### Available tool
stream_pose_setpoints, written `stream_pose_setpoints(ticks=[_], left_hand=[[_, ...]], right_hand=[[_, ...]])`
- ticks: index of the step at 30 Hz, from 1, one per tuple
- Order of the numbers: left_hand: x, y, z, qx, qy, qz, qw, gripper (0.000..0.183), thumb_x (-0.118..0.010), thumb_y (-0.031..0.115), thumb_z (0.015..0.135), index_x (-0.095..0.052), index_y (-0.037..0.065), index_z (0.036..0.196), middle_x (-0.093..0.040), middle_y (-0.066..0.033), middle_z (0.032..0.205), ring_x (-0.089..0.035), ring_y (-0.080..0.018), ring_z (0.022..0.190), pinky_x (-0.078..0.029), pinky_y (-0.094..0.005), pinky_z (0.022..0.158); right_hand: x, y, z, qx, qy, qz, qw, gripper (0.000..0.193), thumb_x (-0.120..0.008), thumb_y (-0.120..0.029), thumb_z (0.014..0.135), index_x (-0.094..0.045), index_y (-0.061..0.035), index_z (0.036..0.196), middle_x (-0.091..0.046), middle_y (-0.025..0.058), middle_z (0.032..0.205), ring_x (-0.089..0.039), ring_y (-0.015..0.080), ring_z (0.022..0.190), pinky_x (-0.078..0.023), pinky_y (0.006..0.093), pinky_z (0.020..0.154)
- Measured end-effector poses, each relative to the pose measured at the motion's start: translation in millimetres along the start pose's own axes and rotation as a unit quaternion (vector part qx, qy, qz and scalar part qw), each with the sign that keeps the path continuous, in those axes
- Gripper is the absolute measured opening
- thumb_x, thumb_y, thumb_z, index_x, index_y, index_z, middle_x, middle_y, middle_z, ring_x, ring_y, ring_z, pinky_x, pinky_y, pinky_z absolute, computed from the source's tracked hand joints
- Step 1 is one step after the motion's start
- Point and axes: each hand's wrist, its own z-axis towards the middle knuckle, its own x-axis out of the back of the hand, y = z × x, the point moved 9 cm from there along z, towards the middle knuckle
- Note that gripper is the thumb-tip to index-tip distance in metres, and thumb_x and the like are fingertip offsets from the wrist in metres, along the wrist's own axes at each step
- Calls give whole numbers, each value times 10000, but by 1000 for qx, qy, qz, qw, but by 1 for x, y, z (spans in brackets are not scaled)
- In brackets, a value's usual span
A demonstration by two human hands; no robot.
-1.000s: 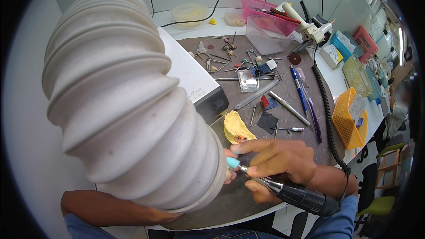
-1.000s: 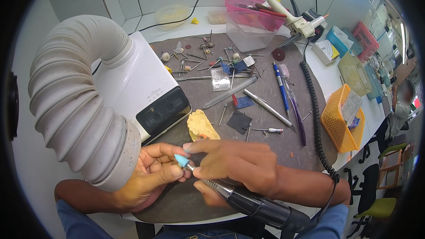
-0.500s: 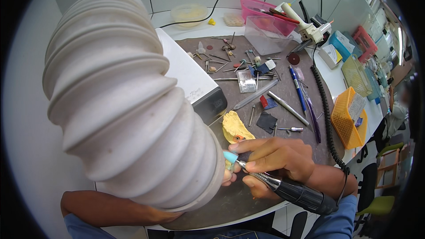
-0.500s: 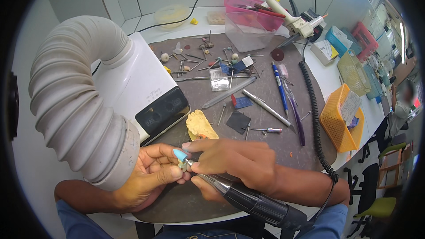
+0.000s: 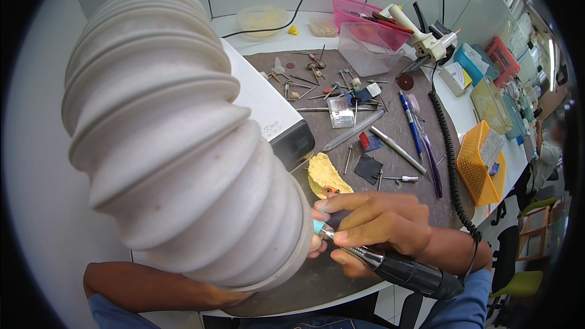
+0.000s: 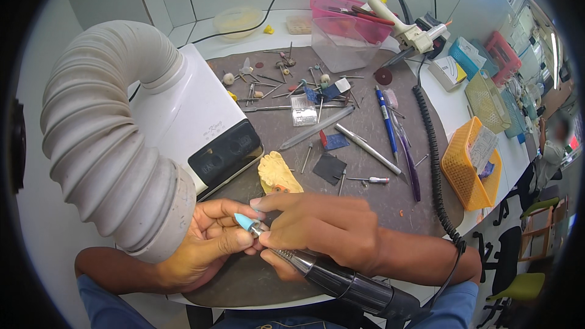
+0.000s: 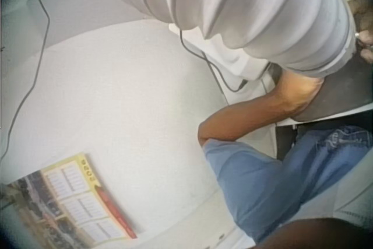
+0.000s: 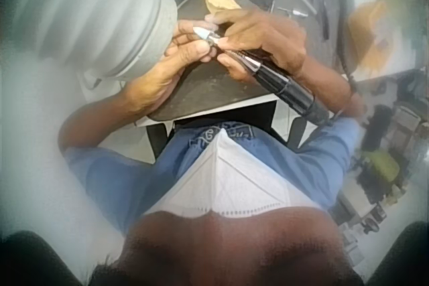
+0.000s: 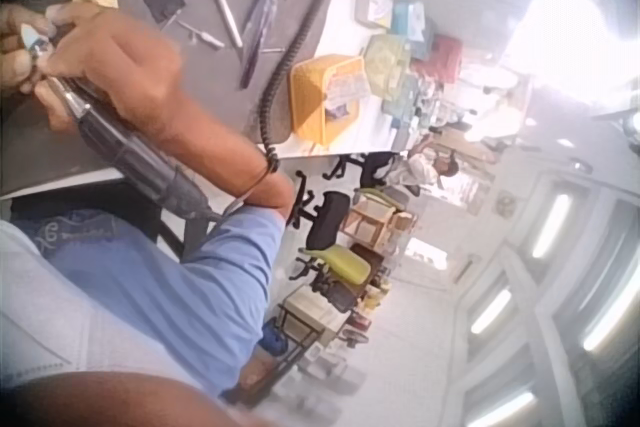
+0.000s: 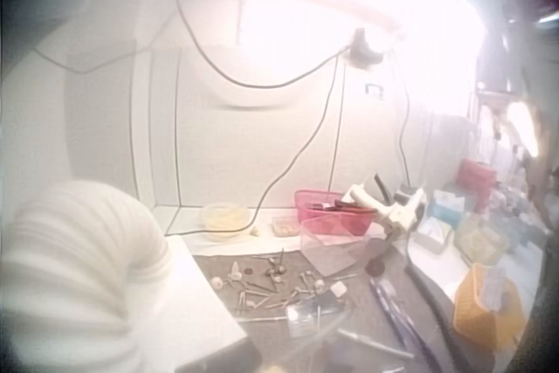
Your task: The person uses a rotary tool to grind and shape a small yellowish dental component, then brushes it with a small brush. They place the component into a yellow dental mold and inspect the fit. The person then uses the rotary tool again to refine the component and the mold.
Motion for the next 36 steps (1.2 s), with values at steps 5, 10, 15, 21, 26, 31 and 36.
stream_pose_setpoints(ticks=[5, 10, 15, 21, 26, 31, 36], left_hand=[[-7, 2, 8, -14, -37, 74, 996, 289, -647, 29, 983, -587, -29, 1260, -664, -133, 1174, -646, -168, 1061, -527, -304, 971], [-7, 4, -2, -6, 1, 45, 999, 273, -649, 30, 983, -593, -27, 1243, -665, -129, 1169, -647, -168, 1060, -527, -303, 973], [-2, 1, -2, -1, 6, 29, 1000, 233, -655, 45, 984, -602, -19, 1201, -666, -130, 1162, -644, -166, 1052, -524, -300, 959], [0, 1, -4, 2, 17, 10, 1000, 202, -658, 58, 986, -606, -8, 1170, -666, -129, 1164, -640, -164, 1051, -521, -300, 943], [0, -2, 2, 31, 1, 12, 999, 248, -653, 47, 986, -598, -19, 1218, -669, -128, 1157, -639, -169, 1062, -518, -305, 960], [-2, -1, -2, 22, 10, -10, 1000, 275, -646, 42, 988, -591, -22, 1249, -670, -129, 1158, -642, -169, 1065, -518, -307, 972], [-5, 0, 4, 21, -12, -23, 999, 289, -641, 45, 992, -584, -24, 1267, -672, -132, 1162, -644, -166, 1059, -517, -309, 980]], right_hand=[[5, -2, -6, -26, 1, -36, 999, 336, -844, 5, 741, -654, -25, 1016, -701, 132, 832, -746, 396, 980, -628, 440, 829], [4, 0, -5, 3, 3, -6, 1000, 342, -850, -4, 737, -652, -23, 1016, -702, 130, 836, -749, 391, 974, -630, 432, 824], [0, 2, -1, -8, 7, -14, 1000, 336, -850, -12, 740, -648, -19, 1009, -705, 135, 842, -751, 386, 966, -633, 426, 816], [1, 9, -6, -9, 15, -4, 1000, 333, -849, -14, 742, -646, -17, 1006, -708, 140, 847, -752, 385, 965, -633, 429, 816], [3, 4, -10, -7, -6, -19, 1000, 334, -847, -9, 746, -652, -20, 1018, -700, 129, 827, -752, 385, 966, -631, 424, 808], [3, 3, -8, 4, 3, -7, 1000, 325, -851, -12, 743, -658, -22, 1005, -693, 122, 797, -753, 386, 960, -631, 422, 800], [5, 3, -10, 0, 8, -26, 1000, 308, -851, -22, 742, -661, -17, 985, -693, 122, 788, -756, 385, 942, -634, 419, 787]])
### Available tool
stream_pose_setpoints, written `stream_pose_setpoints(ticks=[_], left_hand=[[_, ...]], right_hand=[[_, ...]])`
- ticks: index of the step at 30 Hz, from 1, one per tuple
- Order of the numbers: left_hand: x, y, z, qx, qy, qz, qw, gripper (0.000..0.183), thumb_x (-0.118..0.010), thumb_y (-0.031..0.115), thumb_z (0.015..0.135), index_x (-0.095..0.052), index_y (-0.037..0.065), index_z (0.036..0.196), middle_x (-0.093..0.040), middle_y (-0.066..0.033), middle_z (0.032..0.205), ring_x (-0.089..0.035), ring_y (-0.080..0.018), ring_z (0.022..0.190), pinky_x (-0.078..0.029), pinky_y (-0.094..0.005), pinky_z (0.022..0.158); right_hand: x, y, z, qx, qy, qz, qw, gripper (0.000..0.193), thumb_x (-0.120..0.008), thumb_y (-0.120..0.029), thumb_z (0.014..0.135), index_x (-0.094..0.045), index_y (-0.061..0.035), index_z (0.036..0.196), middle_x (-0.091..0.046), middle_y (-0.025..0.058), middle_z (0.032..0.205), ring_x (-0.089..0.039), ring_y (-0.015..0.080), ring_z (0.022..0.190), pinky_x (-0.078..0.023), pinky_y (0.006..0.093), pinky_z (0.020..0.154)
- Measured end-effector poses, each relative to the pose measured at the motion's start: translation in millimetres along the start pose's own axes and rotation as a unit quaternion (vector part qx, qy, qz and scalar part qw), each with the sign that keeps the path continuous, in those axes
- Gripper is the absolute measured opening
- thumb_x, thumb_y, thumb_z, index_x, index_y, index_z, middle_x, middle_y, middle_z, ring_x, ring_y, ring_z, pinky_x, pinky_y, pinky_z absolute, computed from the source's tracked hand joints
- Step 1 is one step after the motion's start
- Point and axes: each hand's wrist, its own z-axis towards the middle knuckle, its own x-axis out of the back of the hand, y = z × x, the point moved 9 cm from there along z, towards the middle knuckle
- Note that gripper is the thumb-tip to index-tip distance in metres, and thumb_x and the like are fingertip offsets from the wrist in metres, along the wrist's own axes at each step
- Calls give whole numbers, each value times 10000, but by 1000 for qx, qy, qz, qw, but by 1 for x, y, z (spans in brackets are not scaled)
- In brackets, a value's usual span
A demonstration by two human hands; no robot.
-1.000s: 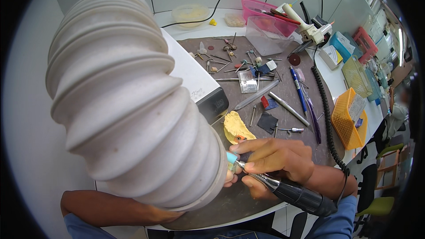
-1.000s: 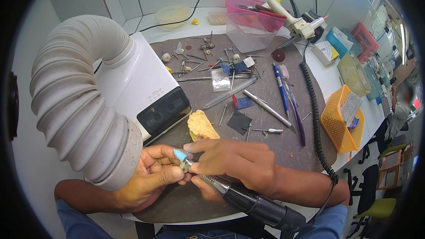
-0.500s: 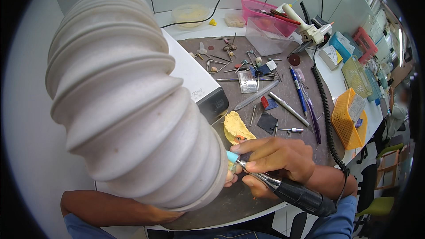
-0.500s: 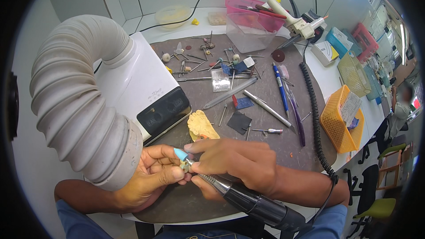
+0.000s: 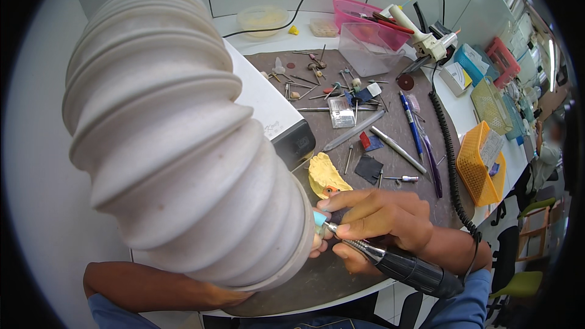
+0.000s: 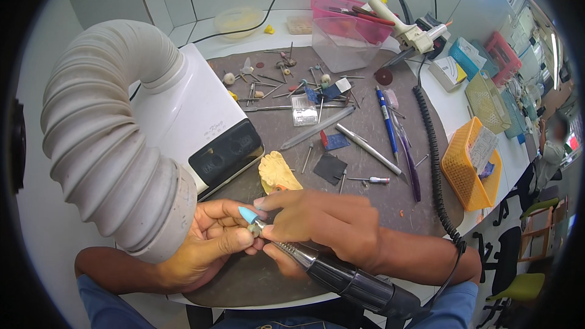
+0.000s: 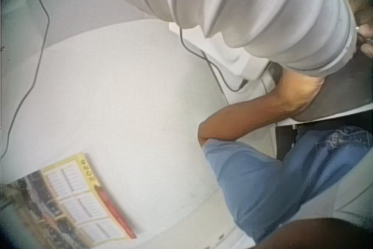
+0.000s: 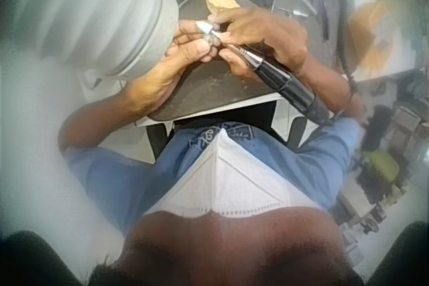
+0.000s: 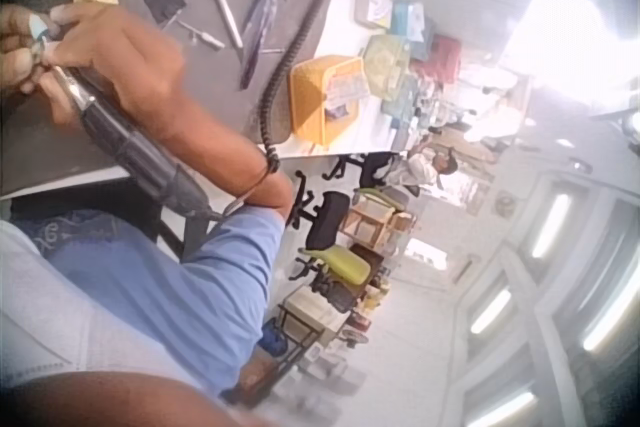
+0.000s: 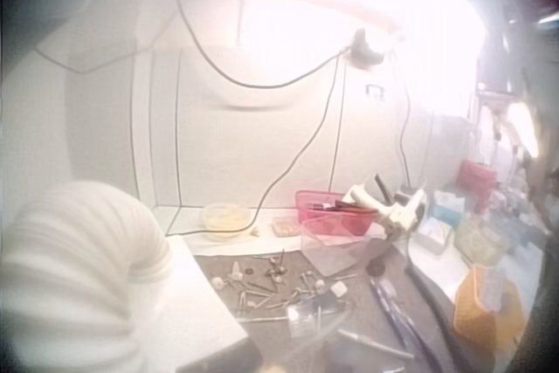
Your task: The person uses a rotary tool to grind and shape a small yellowish dental component, then brushes it with a small brush. They place the component into a yellow dental mold and inspect the fit. The person then uses the rotary tool again to refine the component and the mold.
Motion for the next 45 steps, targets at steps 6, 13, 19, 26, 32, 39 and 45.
stream_pose_setpoints(ticks=[6, 13, 19, 26, 32, 39, 45], left_hand=[[-5, 1, -2, -27, -24, -11, 999, 309, -633, 50, 998, -574, -24, 1292, -668, -137, 1179, -643, -162, 1054, -516, -310, 982], [-7, 3, -2, -27, -23, -10, 999, 316, -622, 40, 1002, -561, -26, 1306, -657, -139, 1196, -635, -161, 1061, -517, -310, 978], [-9, 5, -2, -19, -20, 3, 1000, 295, -620, 34, 1001, -568, -22, 1286, -657, -137, 1188, -633, -163, 1062, -519, -303, 971], [-11, 7, -1, -53, -20, 18, 998, 255, -619, 24, 999, -577, -14, 1248, -652, -139, 1185, -624, -180, 1078, -510, -320, 971], [-10, 7, -1, -53, -33, 26, 998, 252, -621, 18, 997, -578, -2, 1244, -652, -142, 1189, -623, -183, 1091, -507, -326, 978], [-8, 5, -2, -37, -21, 11, 999, 266, -625, 8, 993, -581, 10, 1256, -657, -145, 1205, -633, -184, 1116, -508, -328, 1006], [-4, 4, -1, -52, -7, 33, 998, 267, -625, -6, 988, -580, 16, 1250, -661, -150, 1219, -644, -189, 1129, -515, -328, 1020]], right_hand=[[0, -1, -1, 4, 4, -3, 1000, 304, -846, -24, 739, -661, -17, 980, -690, 117, 784, -757, 389, 939, -635, 418, 777], [0, -2, 1, 4, 0, 14, 1000, 310, -835, -16, 731, -655, -7, 982, -696, 129, 792, -755, 399, 935, -633, 434, 791], [3, 1, -2, -8, 9, 8, 1000, 299, -827, -13, 737, -651, 8, 978, -699, 142, 794, -754, 409, 926, -630, 454, 812], [4, 2, -1, -14, 8, 17, 1000, 270, -826, -39, 765, -657, 5, 971, -694, 138, 777, -753, 411, 925, -630, 453, 808], [3, -2, 0, -16, -9, 9, 1000, 271, -827, -47, 773, -655, -8, 979, -690, 127, 779, -749, 415, 948, -626, 458, 817], [2, -1, -1, -10, -7, 8, 1000, 282, -831, -58, 773, -655, -23, 991, -684, 113, 765, -749, 406, 960, -628, 447, 808], [1, -2, -2, -12, -15, 9, 1000, 276, -829, -63, 780, -656, -25, 991, -682, 107, 764, -750, 404, 961, -626, 446, 816]])
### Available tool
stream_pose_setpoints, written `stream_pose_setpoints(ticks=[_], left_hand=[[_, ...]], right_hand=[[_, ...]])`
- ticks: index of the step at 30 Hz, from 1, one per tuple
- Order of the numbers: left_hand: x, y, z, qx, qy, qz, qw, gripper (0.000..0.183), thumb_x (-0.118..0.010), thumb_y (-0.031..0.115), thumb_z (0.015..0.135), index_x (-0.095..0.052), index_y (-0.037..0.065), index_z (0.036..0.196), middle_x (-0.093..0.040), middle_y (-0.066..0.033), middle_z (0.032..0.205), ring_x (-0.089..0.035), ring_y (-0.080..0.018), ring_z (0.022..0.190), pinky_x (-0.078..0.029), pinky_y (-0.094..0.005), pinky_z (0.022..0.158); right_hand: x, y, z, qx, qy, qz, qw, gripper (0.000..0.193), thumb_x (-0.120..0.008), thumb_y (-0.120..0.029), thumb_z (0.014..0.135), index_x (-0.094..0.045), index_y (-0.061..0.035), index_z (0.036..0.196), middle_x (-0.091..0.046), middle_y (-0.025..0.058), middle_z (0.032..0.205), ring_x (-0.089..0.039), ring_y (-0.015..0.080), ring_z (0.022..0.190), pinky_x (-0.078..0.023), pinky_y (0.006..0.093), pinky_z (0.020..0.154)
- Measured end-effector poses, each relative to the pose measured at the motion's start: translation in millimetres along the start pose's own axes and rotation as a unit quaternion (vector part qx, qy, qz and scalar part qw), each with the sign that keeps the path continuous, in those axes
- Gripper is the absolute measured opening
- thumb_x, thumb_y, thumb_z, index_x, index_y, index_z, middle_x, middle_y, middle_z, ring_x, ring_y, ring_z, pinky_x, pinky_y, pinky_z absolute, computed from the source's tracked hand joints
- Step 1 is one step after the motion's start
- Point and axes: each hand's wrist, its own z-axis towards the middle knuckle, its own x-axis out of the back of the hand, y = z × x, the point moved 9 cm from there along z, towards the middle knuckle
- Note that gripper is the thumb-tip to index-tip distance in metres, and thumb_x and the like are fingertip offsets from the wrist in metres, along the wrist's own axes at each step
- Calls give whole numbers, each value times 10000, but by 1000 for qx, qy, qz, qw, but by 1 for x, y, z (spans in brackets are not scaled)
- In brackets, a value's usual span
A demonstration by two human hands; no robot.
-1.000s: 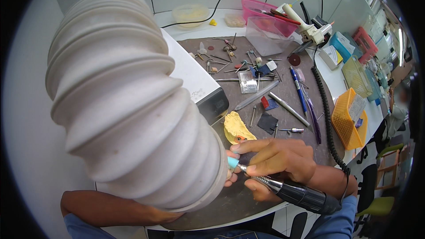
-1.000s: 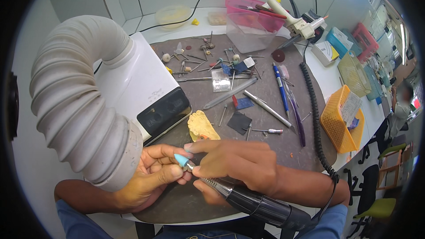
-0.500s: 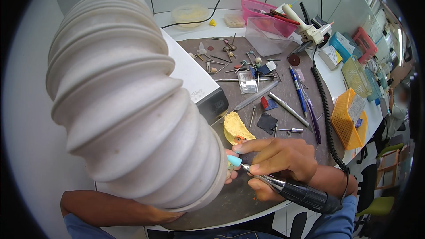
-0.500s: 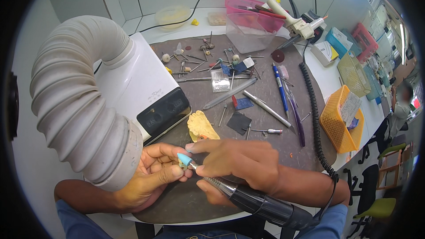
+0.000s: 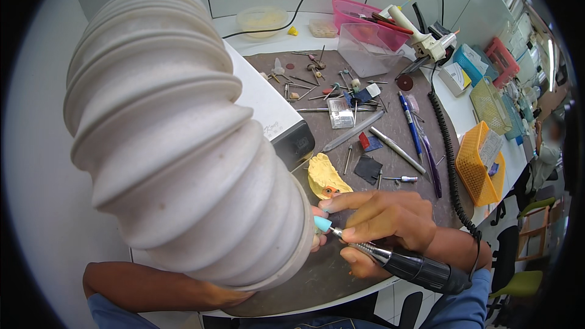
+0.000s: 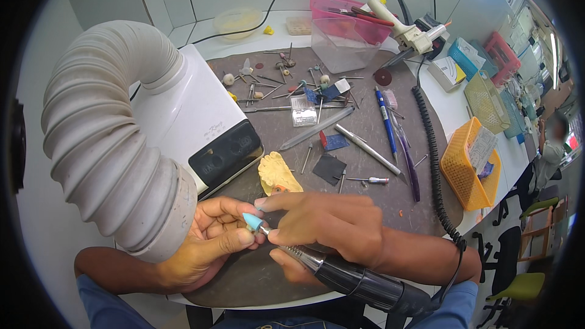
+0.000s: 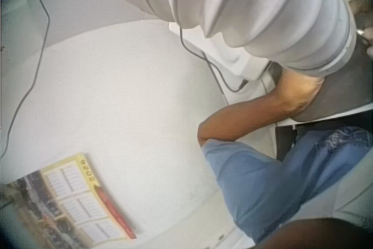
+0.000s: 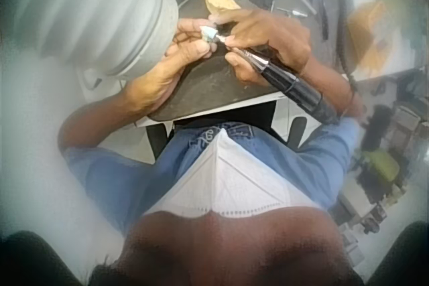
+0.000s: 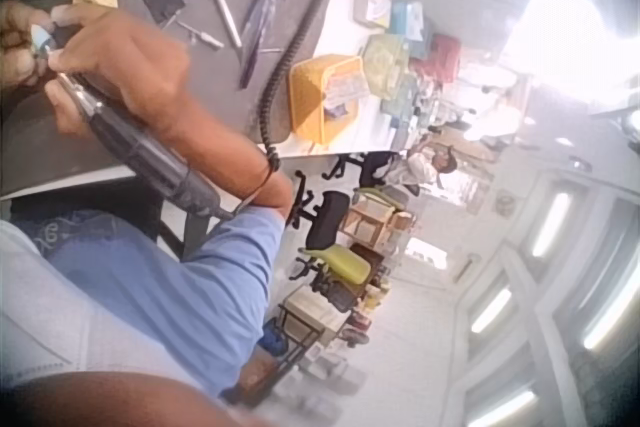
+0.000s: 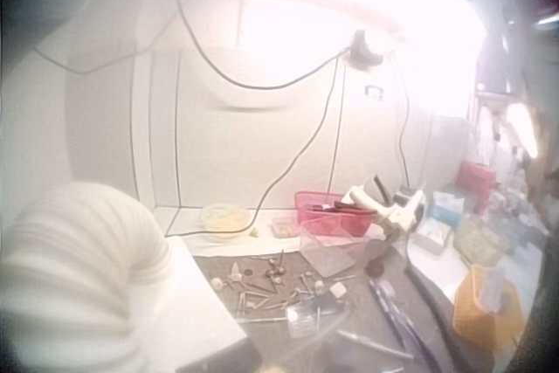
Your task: The person uses a rotary tool to grind and shape a small yellowish dental component, then brushes it with a small brush. They place the component into a yellow dental mold and inspect the fit. The person then uses the rotary tool again to refine the component and the mold.
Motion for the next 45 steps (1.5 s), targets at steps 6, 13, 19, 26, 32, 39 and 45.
stream_pose_setpoints(ticks=[6, 13, 19, 26, 32, 39, 45], left_hand=[[-1, 4, 0, -22, 6, 48, 999, 270, -625, -10, 987, -576, 20, 1251, -667, -149, 1214, -642, -189, 1157, -511, -330, 1047], [3, 3, 2, -31, 9, 81, 996, 274, -632, 4, 987, -578, 10, 1255, -672, -138, 1190, -646, -176, 1117, -516, -323, 1021], [-4, 5, -3, -17, 7, 13, 1000, 272, -616, 30, 1004, -576, -8, 1271, -668, -144, 1198, -651, -172, 1088, -524, -317, 1001], [-4, 2, 0, 33, 1, -31, 999, 281, -578, 90, 1039, -577, -16, 1299, -671, -148, 1188, -669, -169, 1040, -552, -294, 949], [-6, 0, 1, 35, 9, -43, 998, 284, -577, 111, 1044, -585, -8, 1301, -676, -138, 1168, -675, -170, 1031, -557, -299, 949], [-7, 3, -2, 23, -2, -27, 999, 282, -581, 128, 1045, -593, 1, 1297, -675, -128, 1164, -666, -163, 1031, -550, -297, 943], [-13, 0, 9, 35, -34, -20, 999, 284, -583, 138, 1046, -596, 0, 1293, -670, -128, 1173, -660, -159, 1035, -546, -298, 942]], right_hand=[[-1, -2, 1, -3, -3, -3, 1000, 265, -831, -63, 781, -659, -28, 980, -683, 100, 768, -749, 400, 968, -626, 447, 815], [1, -1, 1, -4, 3, -9, 1000, 254, -817, -54, 779, -660, -29, 977, -678, 99, 763, -751, 399, 957, -625, 451, 822], [1, 1, 1, 9, 9, 23, 1000, 245, -802, -48, 783, -656, -16, 977, -678, 113, 759, -751, 409, 938, -625, 475, 830], [3, 5, 1, 1, 14, 18, 1000, 259, -819, -45, 773, -655, 5, 967, -681, 133, 768, -749, 415, 932, -623, 479, 830], [4, 6, -1, -5, 24, 1, 1000, 278, -829, -37, 756, -655, 6, 968, -689, 135, 781, -750, 418, 926, -627, 478, 813], [1, 6, 3, 2, 11, 9, 1000, 283, -837, -53, 761, -649, 6, 965, -699, 145, 781, -749, 416, 942, -625, 486, 828], [10, -4, 6, -20, 12, -23, 999, 244, -816, -60, 782, -649, 14, 944, -711, 163, 808, -746, 422, 956, -621, 478, 834]])
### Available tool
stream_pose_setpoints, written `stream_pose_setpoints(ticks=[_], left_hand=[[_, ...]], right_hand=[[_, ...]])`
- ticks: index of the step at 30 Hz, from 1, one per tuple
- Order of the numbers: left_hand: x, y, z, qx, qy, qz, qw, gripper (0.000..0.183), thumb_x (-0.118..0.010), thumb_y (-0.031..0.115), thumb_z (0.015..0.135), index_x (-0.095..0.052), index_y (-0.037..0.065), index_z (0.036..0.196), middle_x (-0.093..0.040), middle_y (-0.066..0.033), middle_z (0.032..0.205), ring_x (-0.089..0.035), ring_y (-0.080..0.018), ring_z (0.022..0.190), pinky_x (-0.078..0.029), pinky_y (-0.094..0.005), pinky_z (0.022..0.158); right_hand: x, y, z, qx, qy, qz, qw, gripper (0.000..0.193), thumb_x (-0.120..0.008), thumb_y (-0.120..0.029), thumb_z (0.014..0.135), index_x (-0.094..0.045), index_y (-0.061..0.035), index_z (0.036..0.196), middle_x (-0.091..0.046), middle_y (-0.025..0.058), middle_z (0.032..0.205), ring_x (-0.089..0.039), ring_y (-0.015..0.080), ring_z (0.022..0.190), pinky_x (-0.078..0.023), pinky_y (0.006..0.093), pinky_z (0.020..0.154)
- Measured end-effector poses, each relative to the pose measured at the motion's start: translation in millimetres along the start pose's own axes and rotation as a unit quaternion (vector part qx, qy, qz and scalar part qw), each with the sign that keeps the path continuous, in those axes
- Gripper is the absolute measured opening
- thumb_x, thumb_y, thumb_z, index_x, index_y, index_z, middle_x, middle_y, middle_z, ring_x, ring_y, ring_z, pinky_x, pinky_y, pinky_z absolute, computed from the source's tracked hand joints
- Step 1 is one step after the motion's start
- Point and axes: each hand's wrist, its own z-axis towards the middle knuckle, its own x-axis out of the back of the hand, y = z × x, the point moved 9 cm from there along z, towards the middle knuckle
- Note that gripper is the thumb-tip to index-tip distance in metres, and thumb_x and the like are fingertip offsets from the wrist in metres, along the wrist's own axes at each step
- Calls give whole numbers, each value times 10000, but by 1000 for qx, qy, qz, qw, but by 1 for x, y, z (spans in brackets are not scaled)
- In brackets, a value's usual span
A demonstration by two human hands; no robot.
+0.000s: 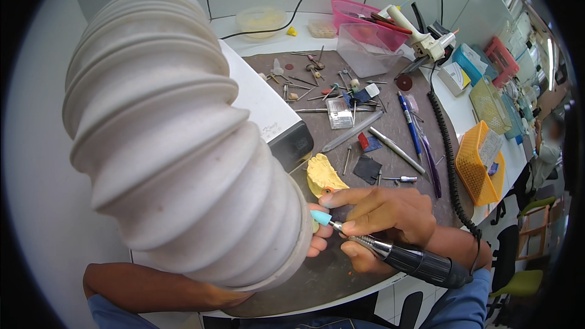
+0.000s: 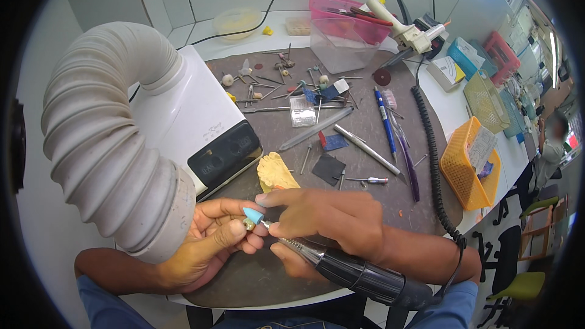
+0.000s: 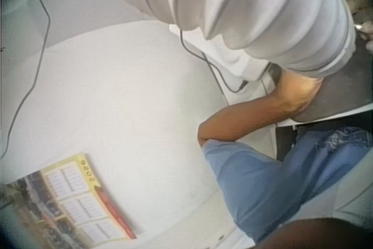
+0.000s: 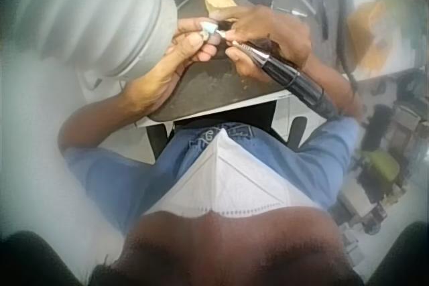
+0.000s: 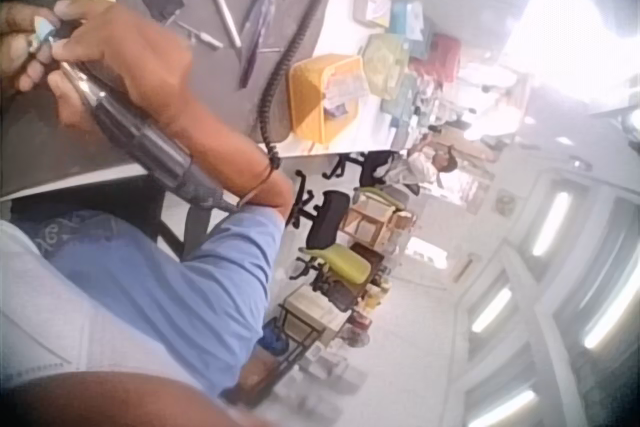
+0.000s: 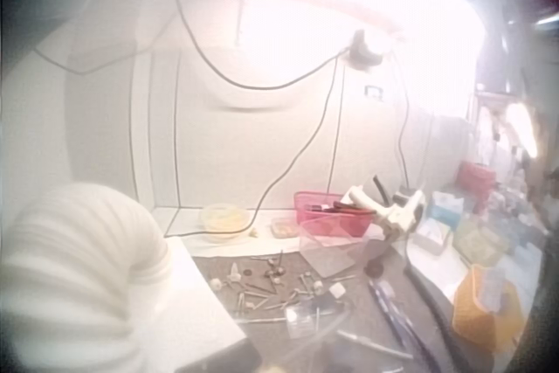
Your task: The person uses a rotary tool to grind and shape a small yellowish dental component, then brushes it with a small brush. They place the component into a yellow dental mold and inspect the fit. The person then uses the rotary tool again to refine the component and the mold.
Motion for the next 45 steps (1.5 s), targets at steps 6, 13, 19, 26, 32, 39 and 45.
stream_pose_setpoints(ticks=[6, 13, 19, 26, 32, 39, 45], left_hand=[[10, 3, -13, -15, 38, -3, 999, 289, -584, 136, 1044, -595, -4, 1297, -670, -132, 1172, -661, -162, 1034, -546, -301, 943], [4, -1, -5, -8, 17, 5, 1000, 300, -577, 138, 1048, -587, -8, 1310, -671, -135, 1171, -666, -165, 1030, -548, -301, 941], [10, 2, -16, -19, 41, 9, 999, 301, -559, 138, 1056, -578, -6, 1319, -669, -136, 1176, -666, -166, 1033, -546, -301, 946], [6, 2, -7, -6, 25, 4, 1000, 294, -561, 133, 1055, -584, -8, 1312, -668, -138, 1180, -663, -165, 1036, -546, -298, 944], [6, 1, -9, -9, 28, -7, 1000, 278, -576, 118, 1045, -597, -2, 1295, -668, -138, 1180, -657, -167, 1039, -541, -300, 946], [4, -3, -3, -2, -1, -14, 1000, 272, -578, 107, 1043, -598, -1, 1293, -669, -134, 1165, -656, -169, 1035, -541, -302, 948], [5, -2, -6, -12, 12, -7, 1000, 271, -583, 106, 1041, -597, -1, 1289, -672, -137, 1163, -659, -171, 1043, -542, -303, 960]], right_hand=[[-14, 12, -5, 34, -15, 77, 996, 225, -803, -56, 786, -649, 23, 929, -710, 182, 808, -745, 429, 954, -616, 502, 829], [-3, 4, -6, 29, 0, 26, 999, 251, -819, -56, 765, -654, 18, 939, -686, 136, 758, -756, 405, 887, -625, 489, 818], [-12, 7, -2, 37, -8, 56, 998, 255, -821, -55, 766, -651, 20, 940, -688, 138, 755, -755, 411, 903, -622, 490, 830], [-6, 8, -3, 13, -2, 32, 999, 245, -805, -41, 773, -650, 20, 952, -698, 160, 797, -751, 416, 923, -614, 509, 851], [-8, 10, -6, 13, -1, 46, 999, 243, -802, -40, 775, -648, 17, 953, -695, 154, 787, -747, 426, 932, -614, 511, 853], [-2, -1, -2, 11, 3, 32, 999, 242, -803, -36, 775, -651, 16, 955, -686, 137, 755, -751, 420, 915, -620, 505, 837], [-5, -2, 2, 18, -3, 37, 999, 246, -809, -42, 777, -655, 18, 958, -692, 141, 769, -752, 414, 909, -621, 505, 833]])
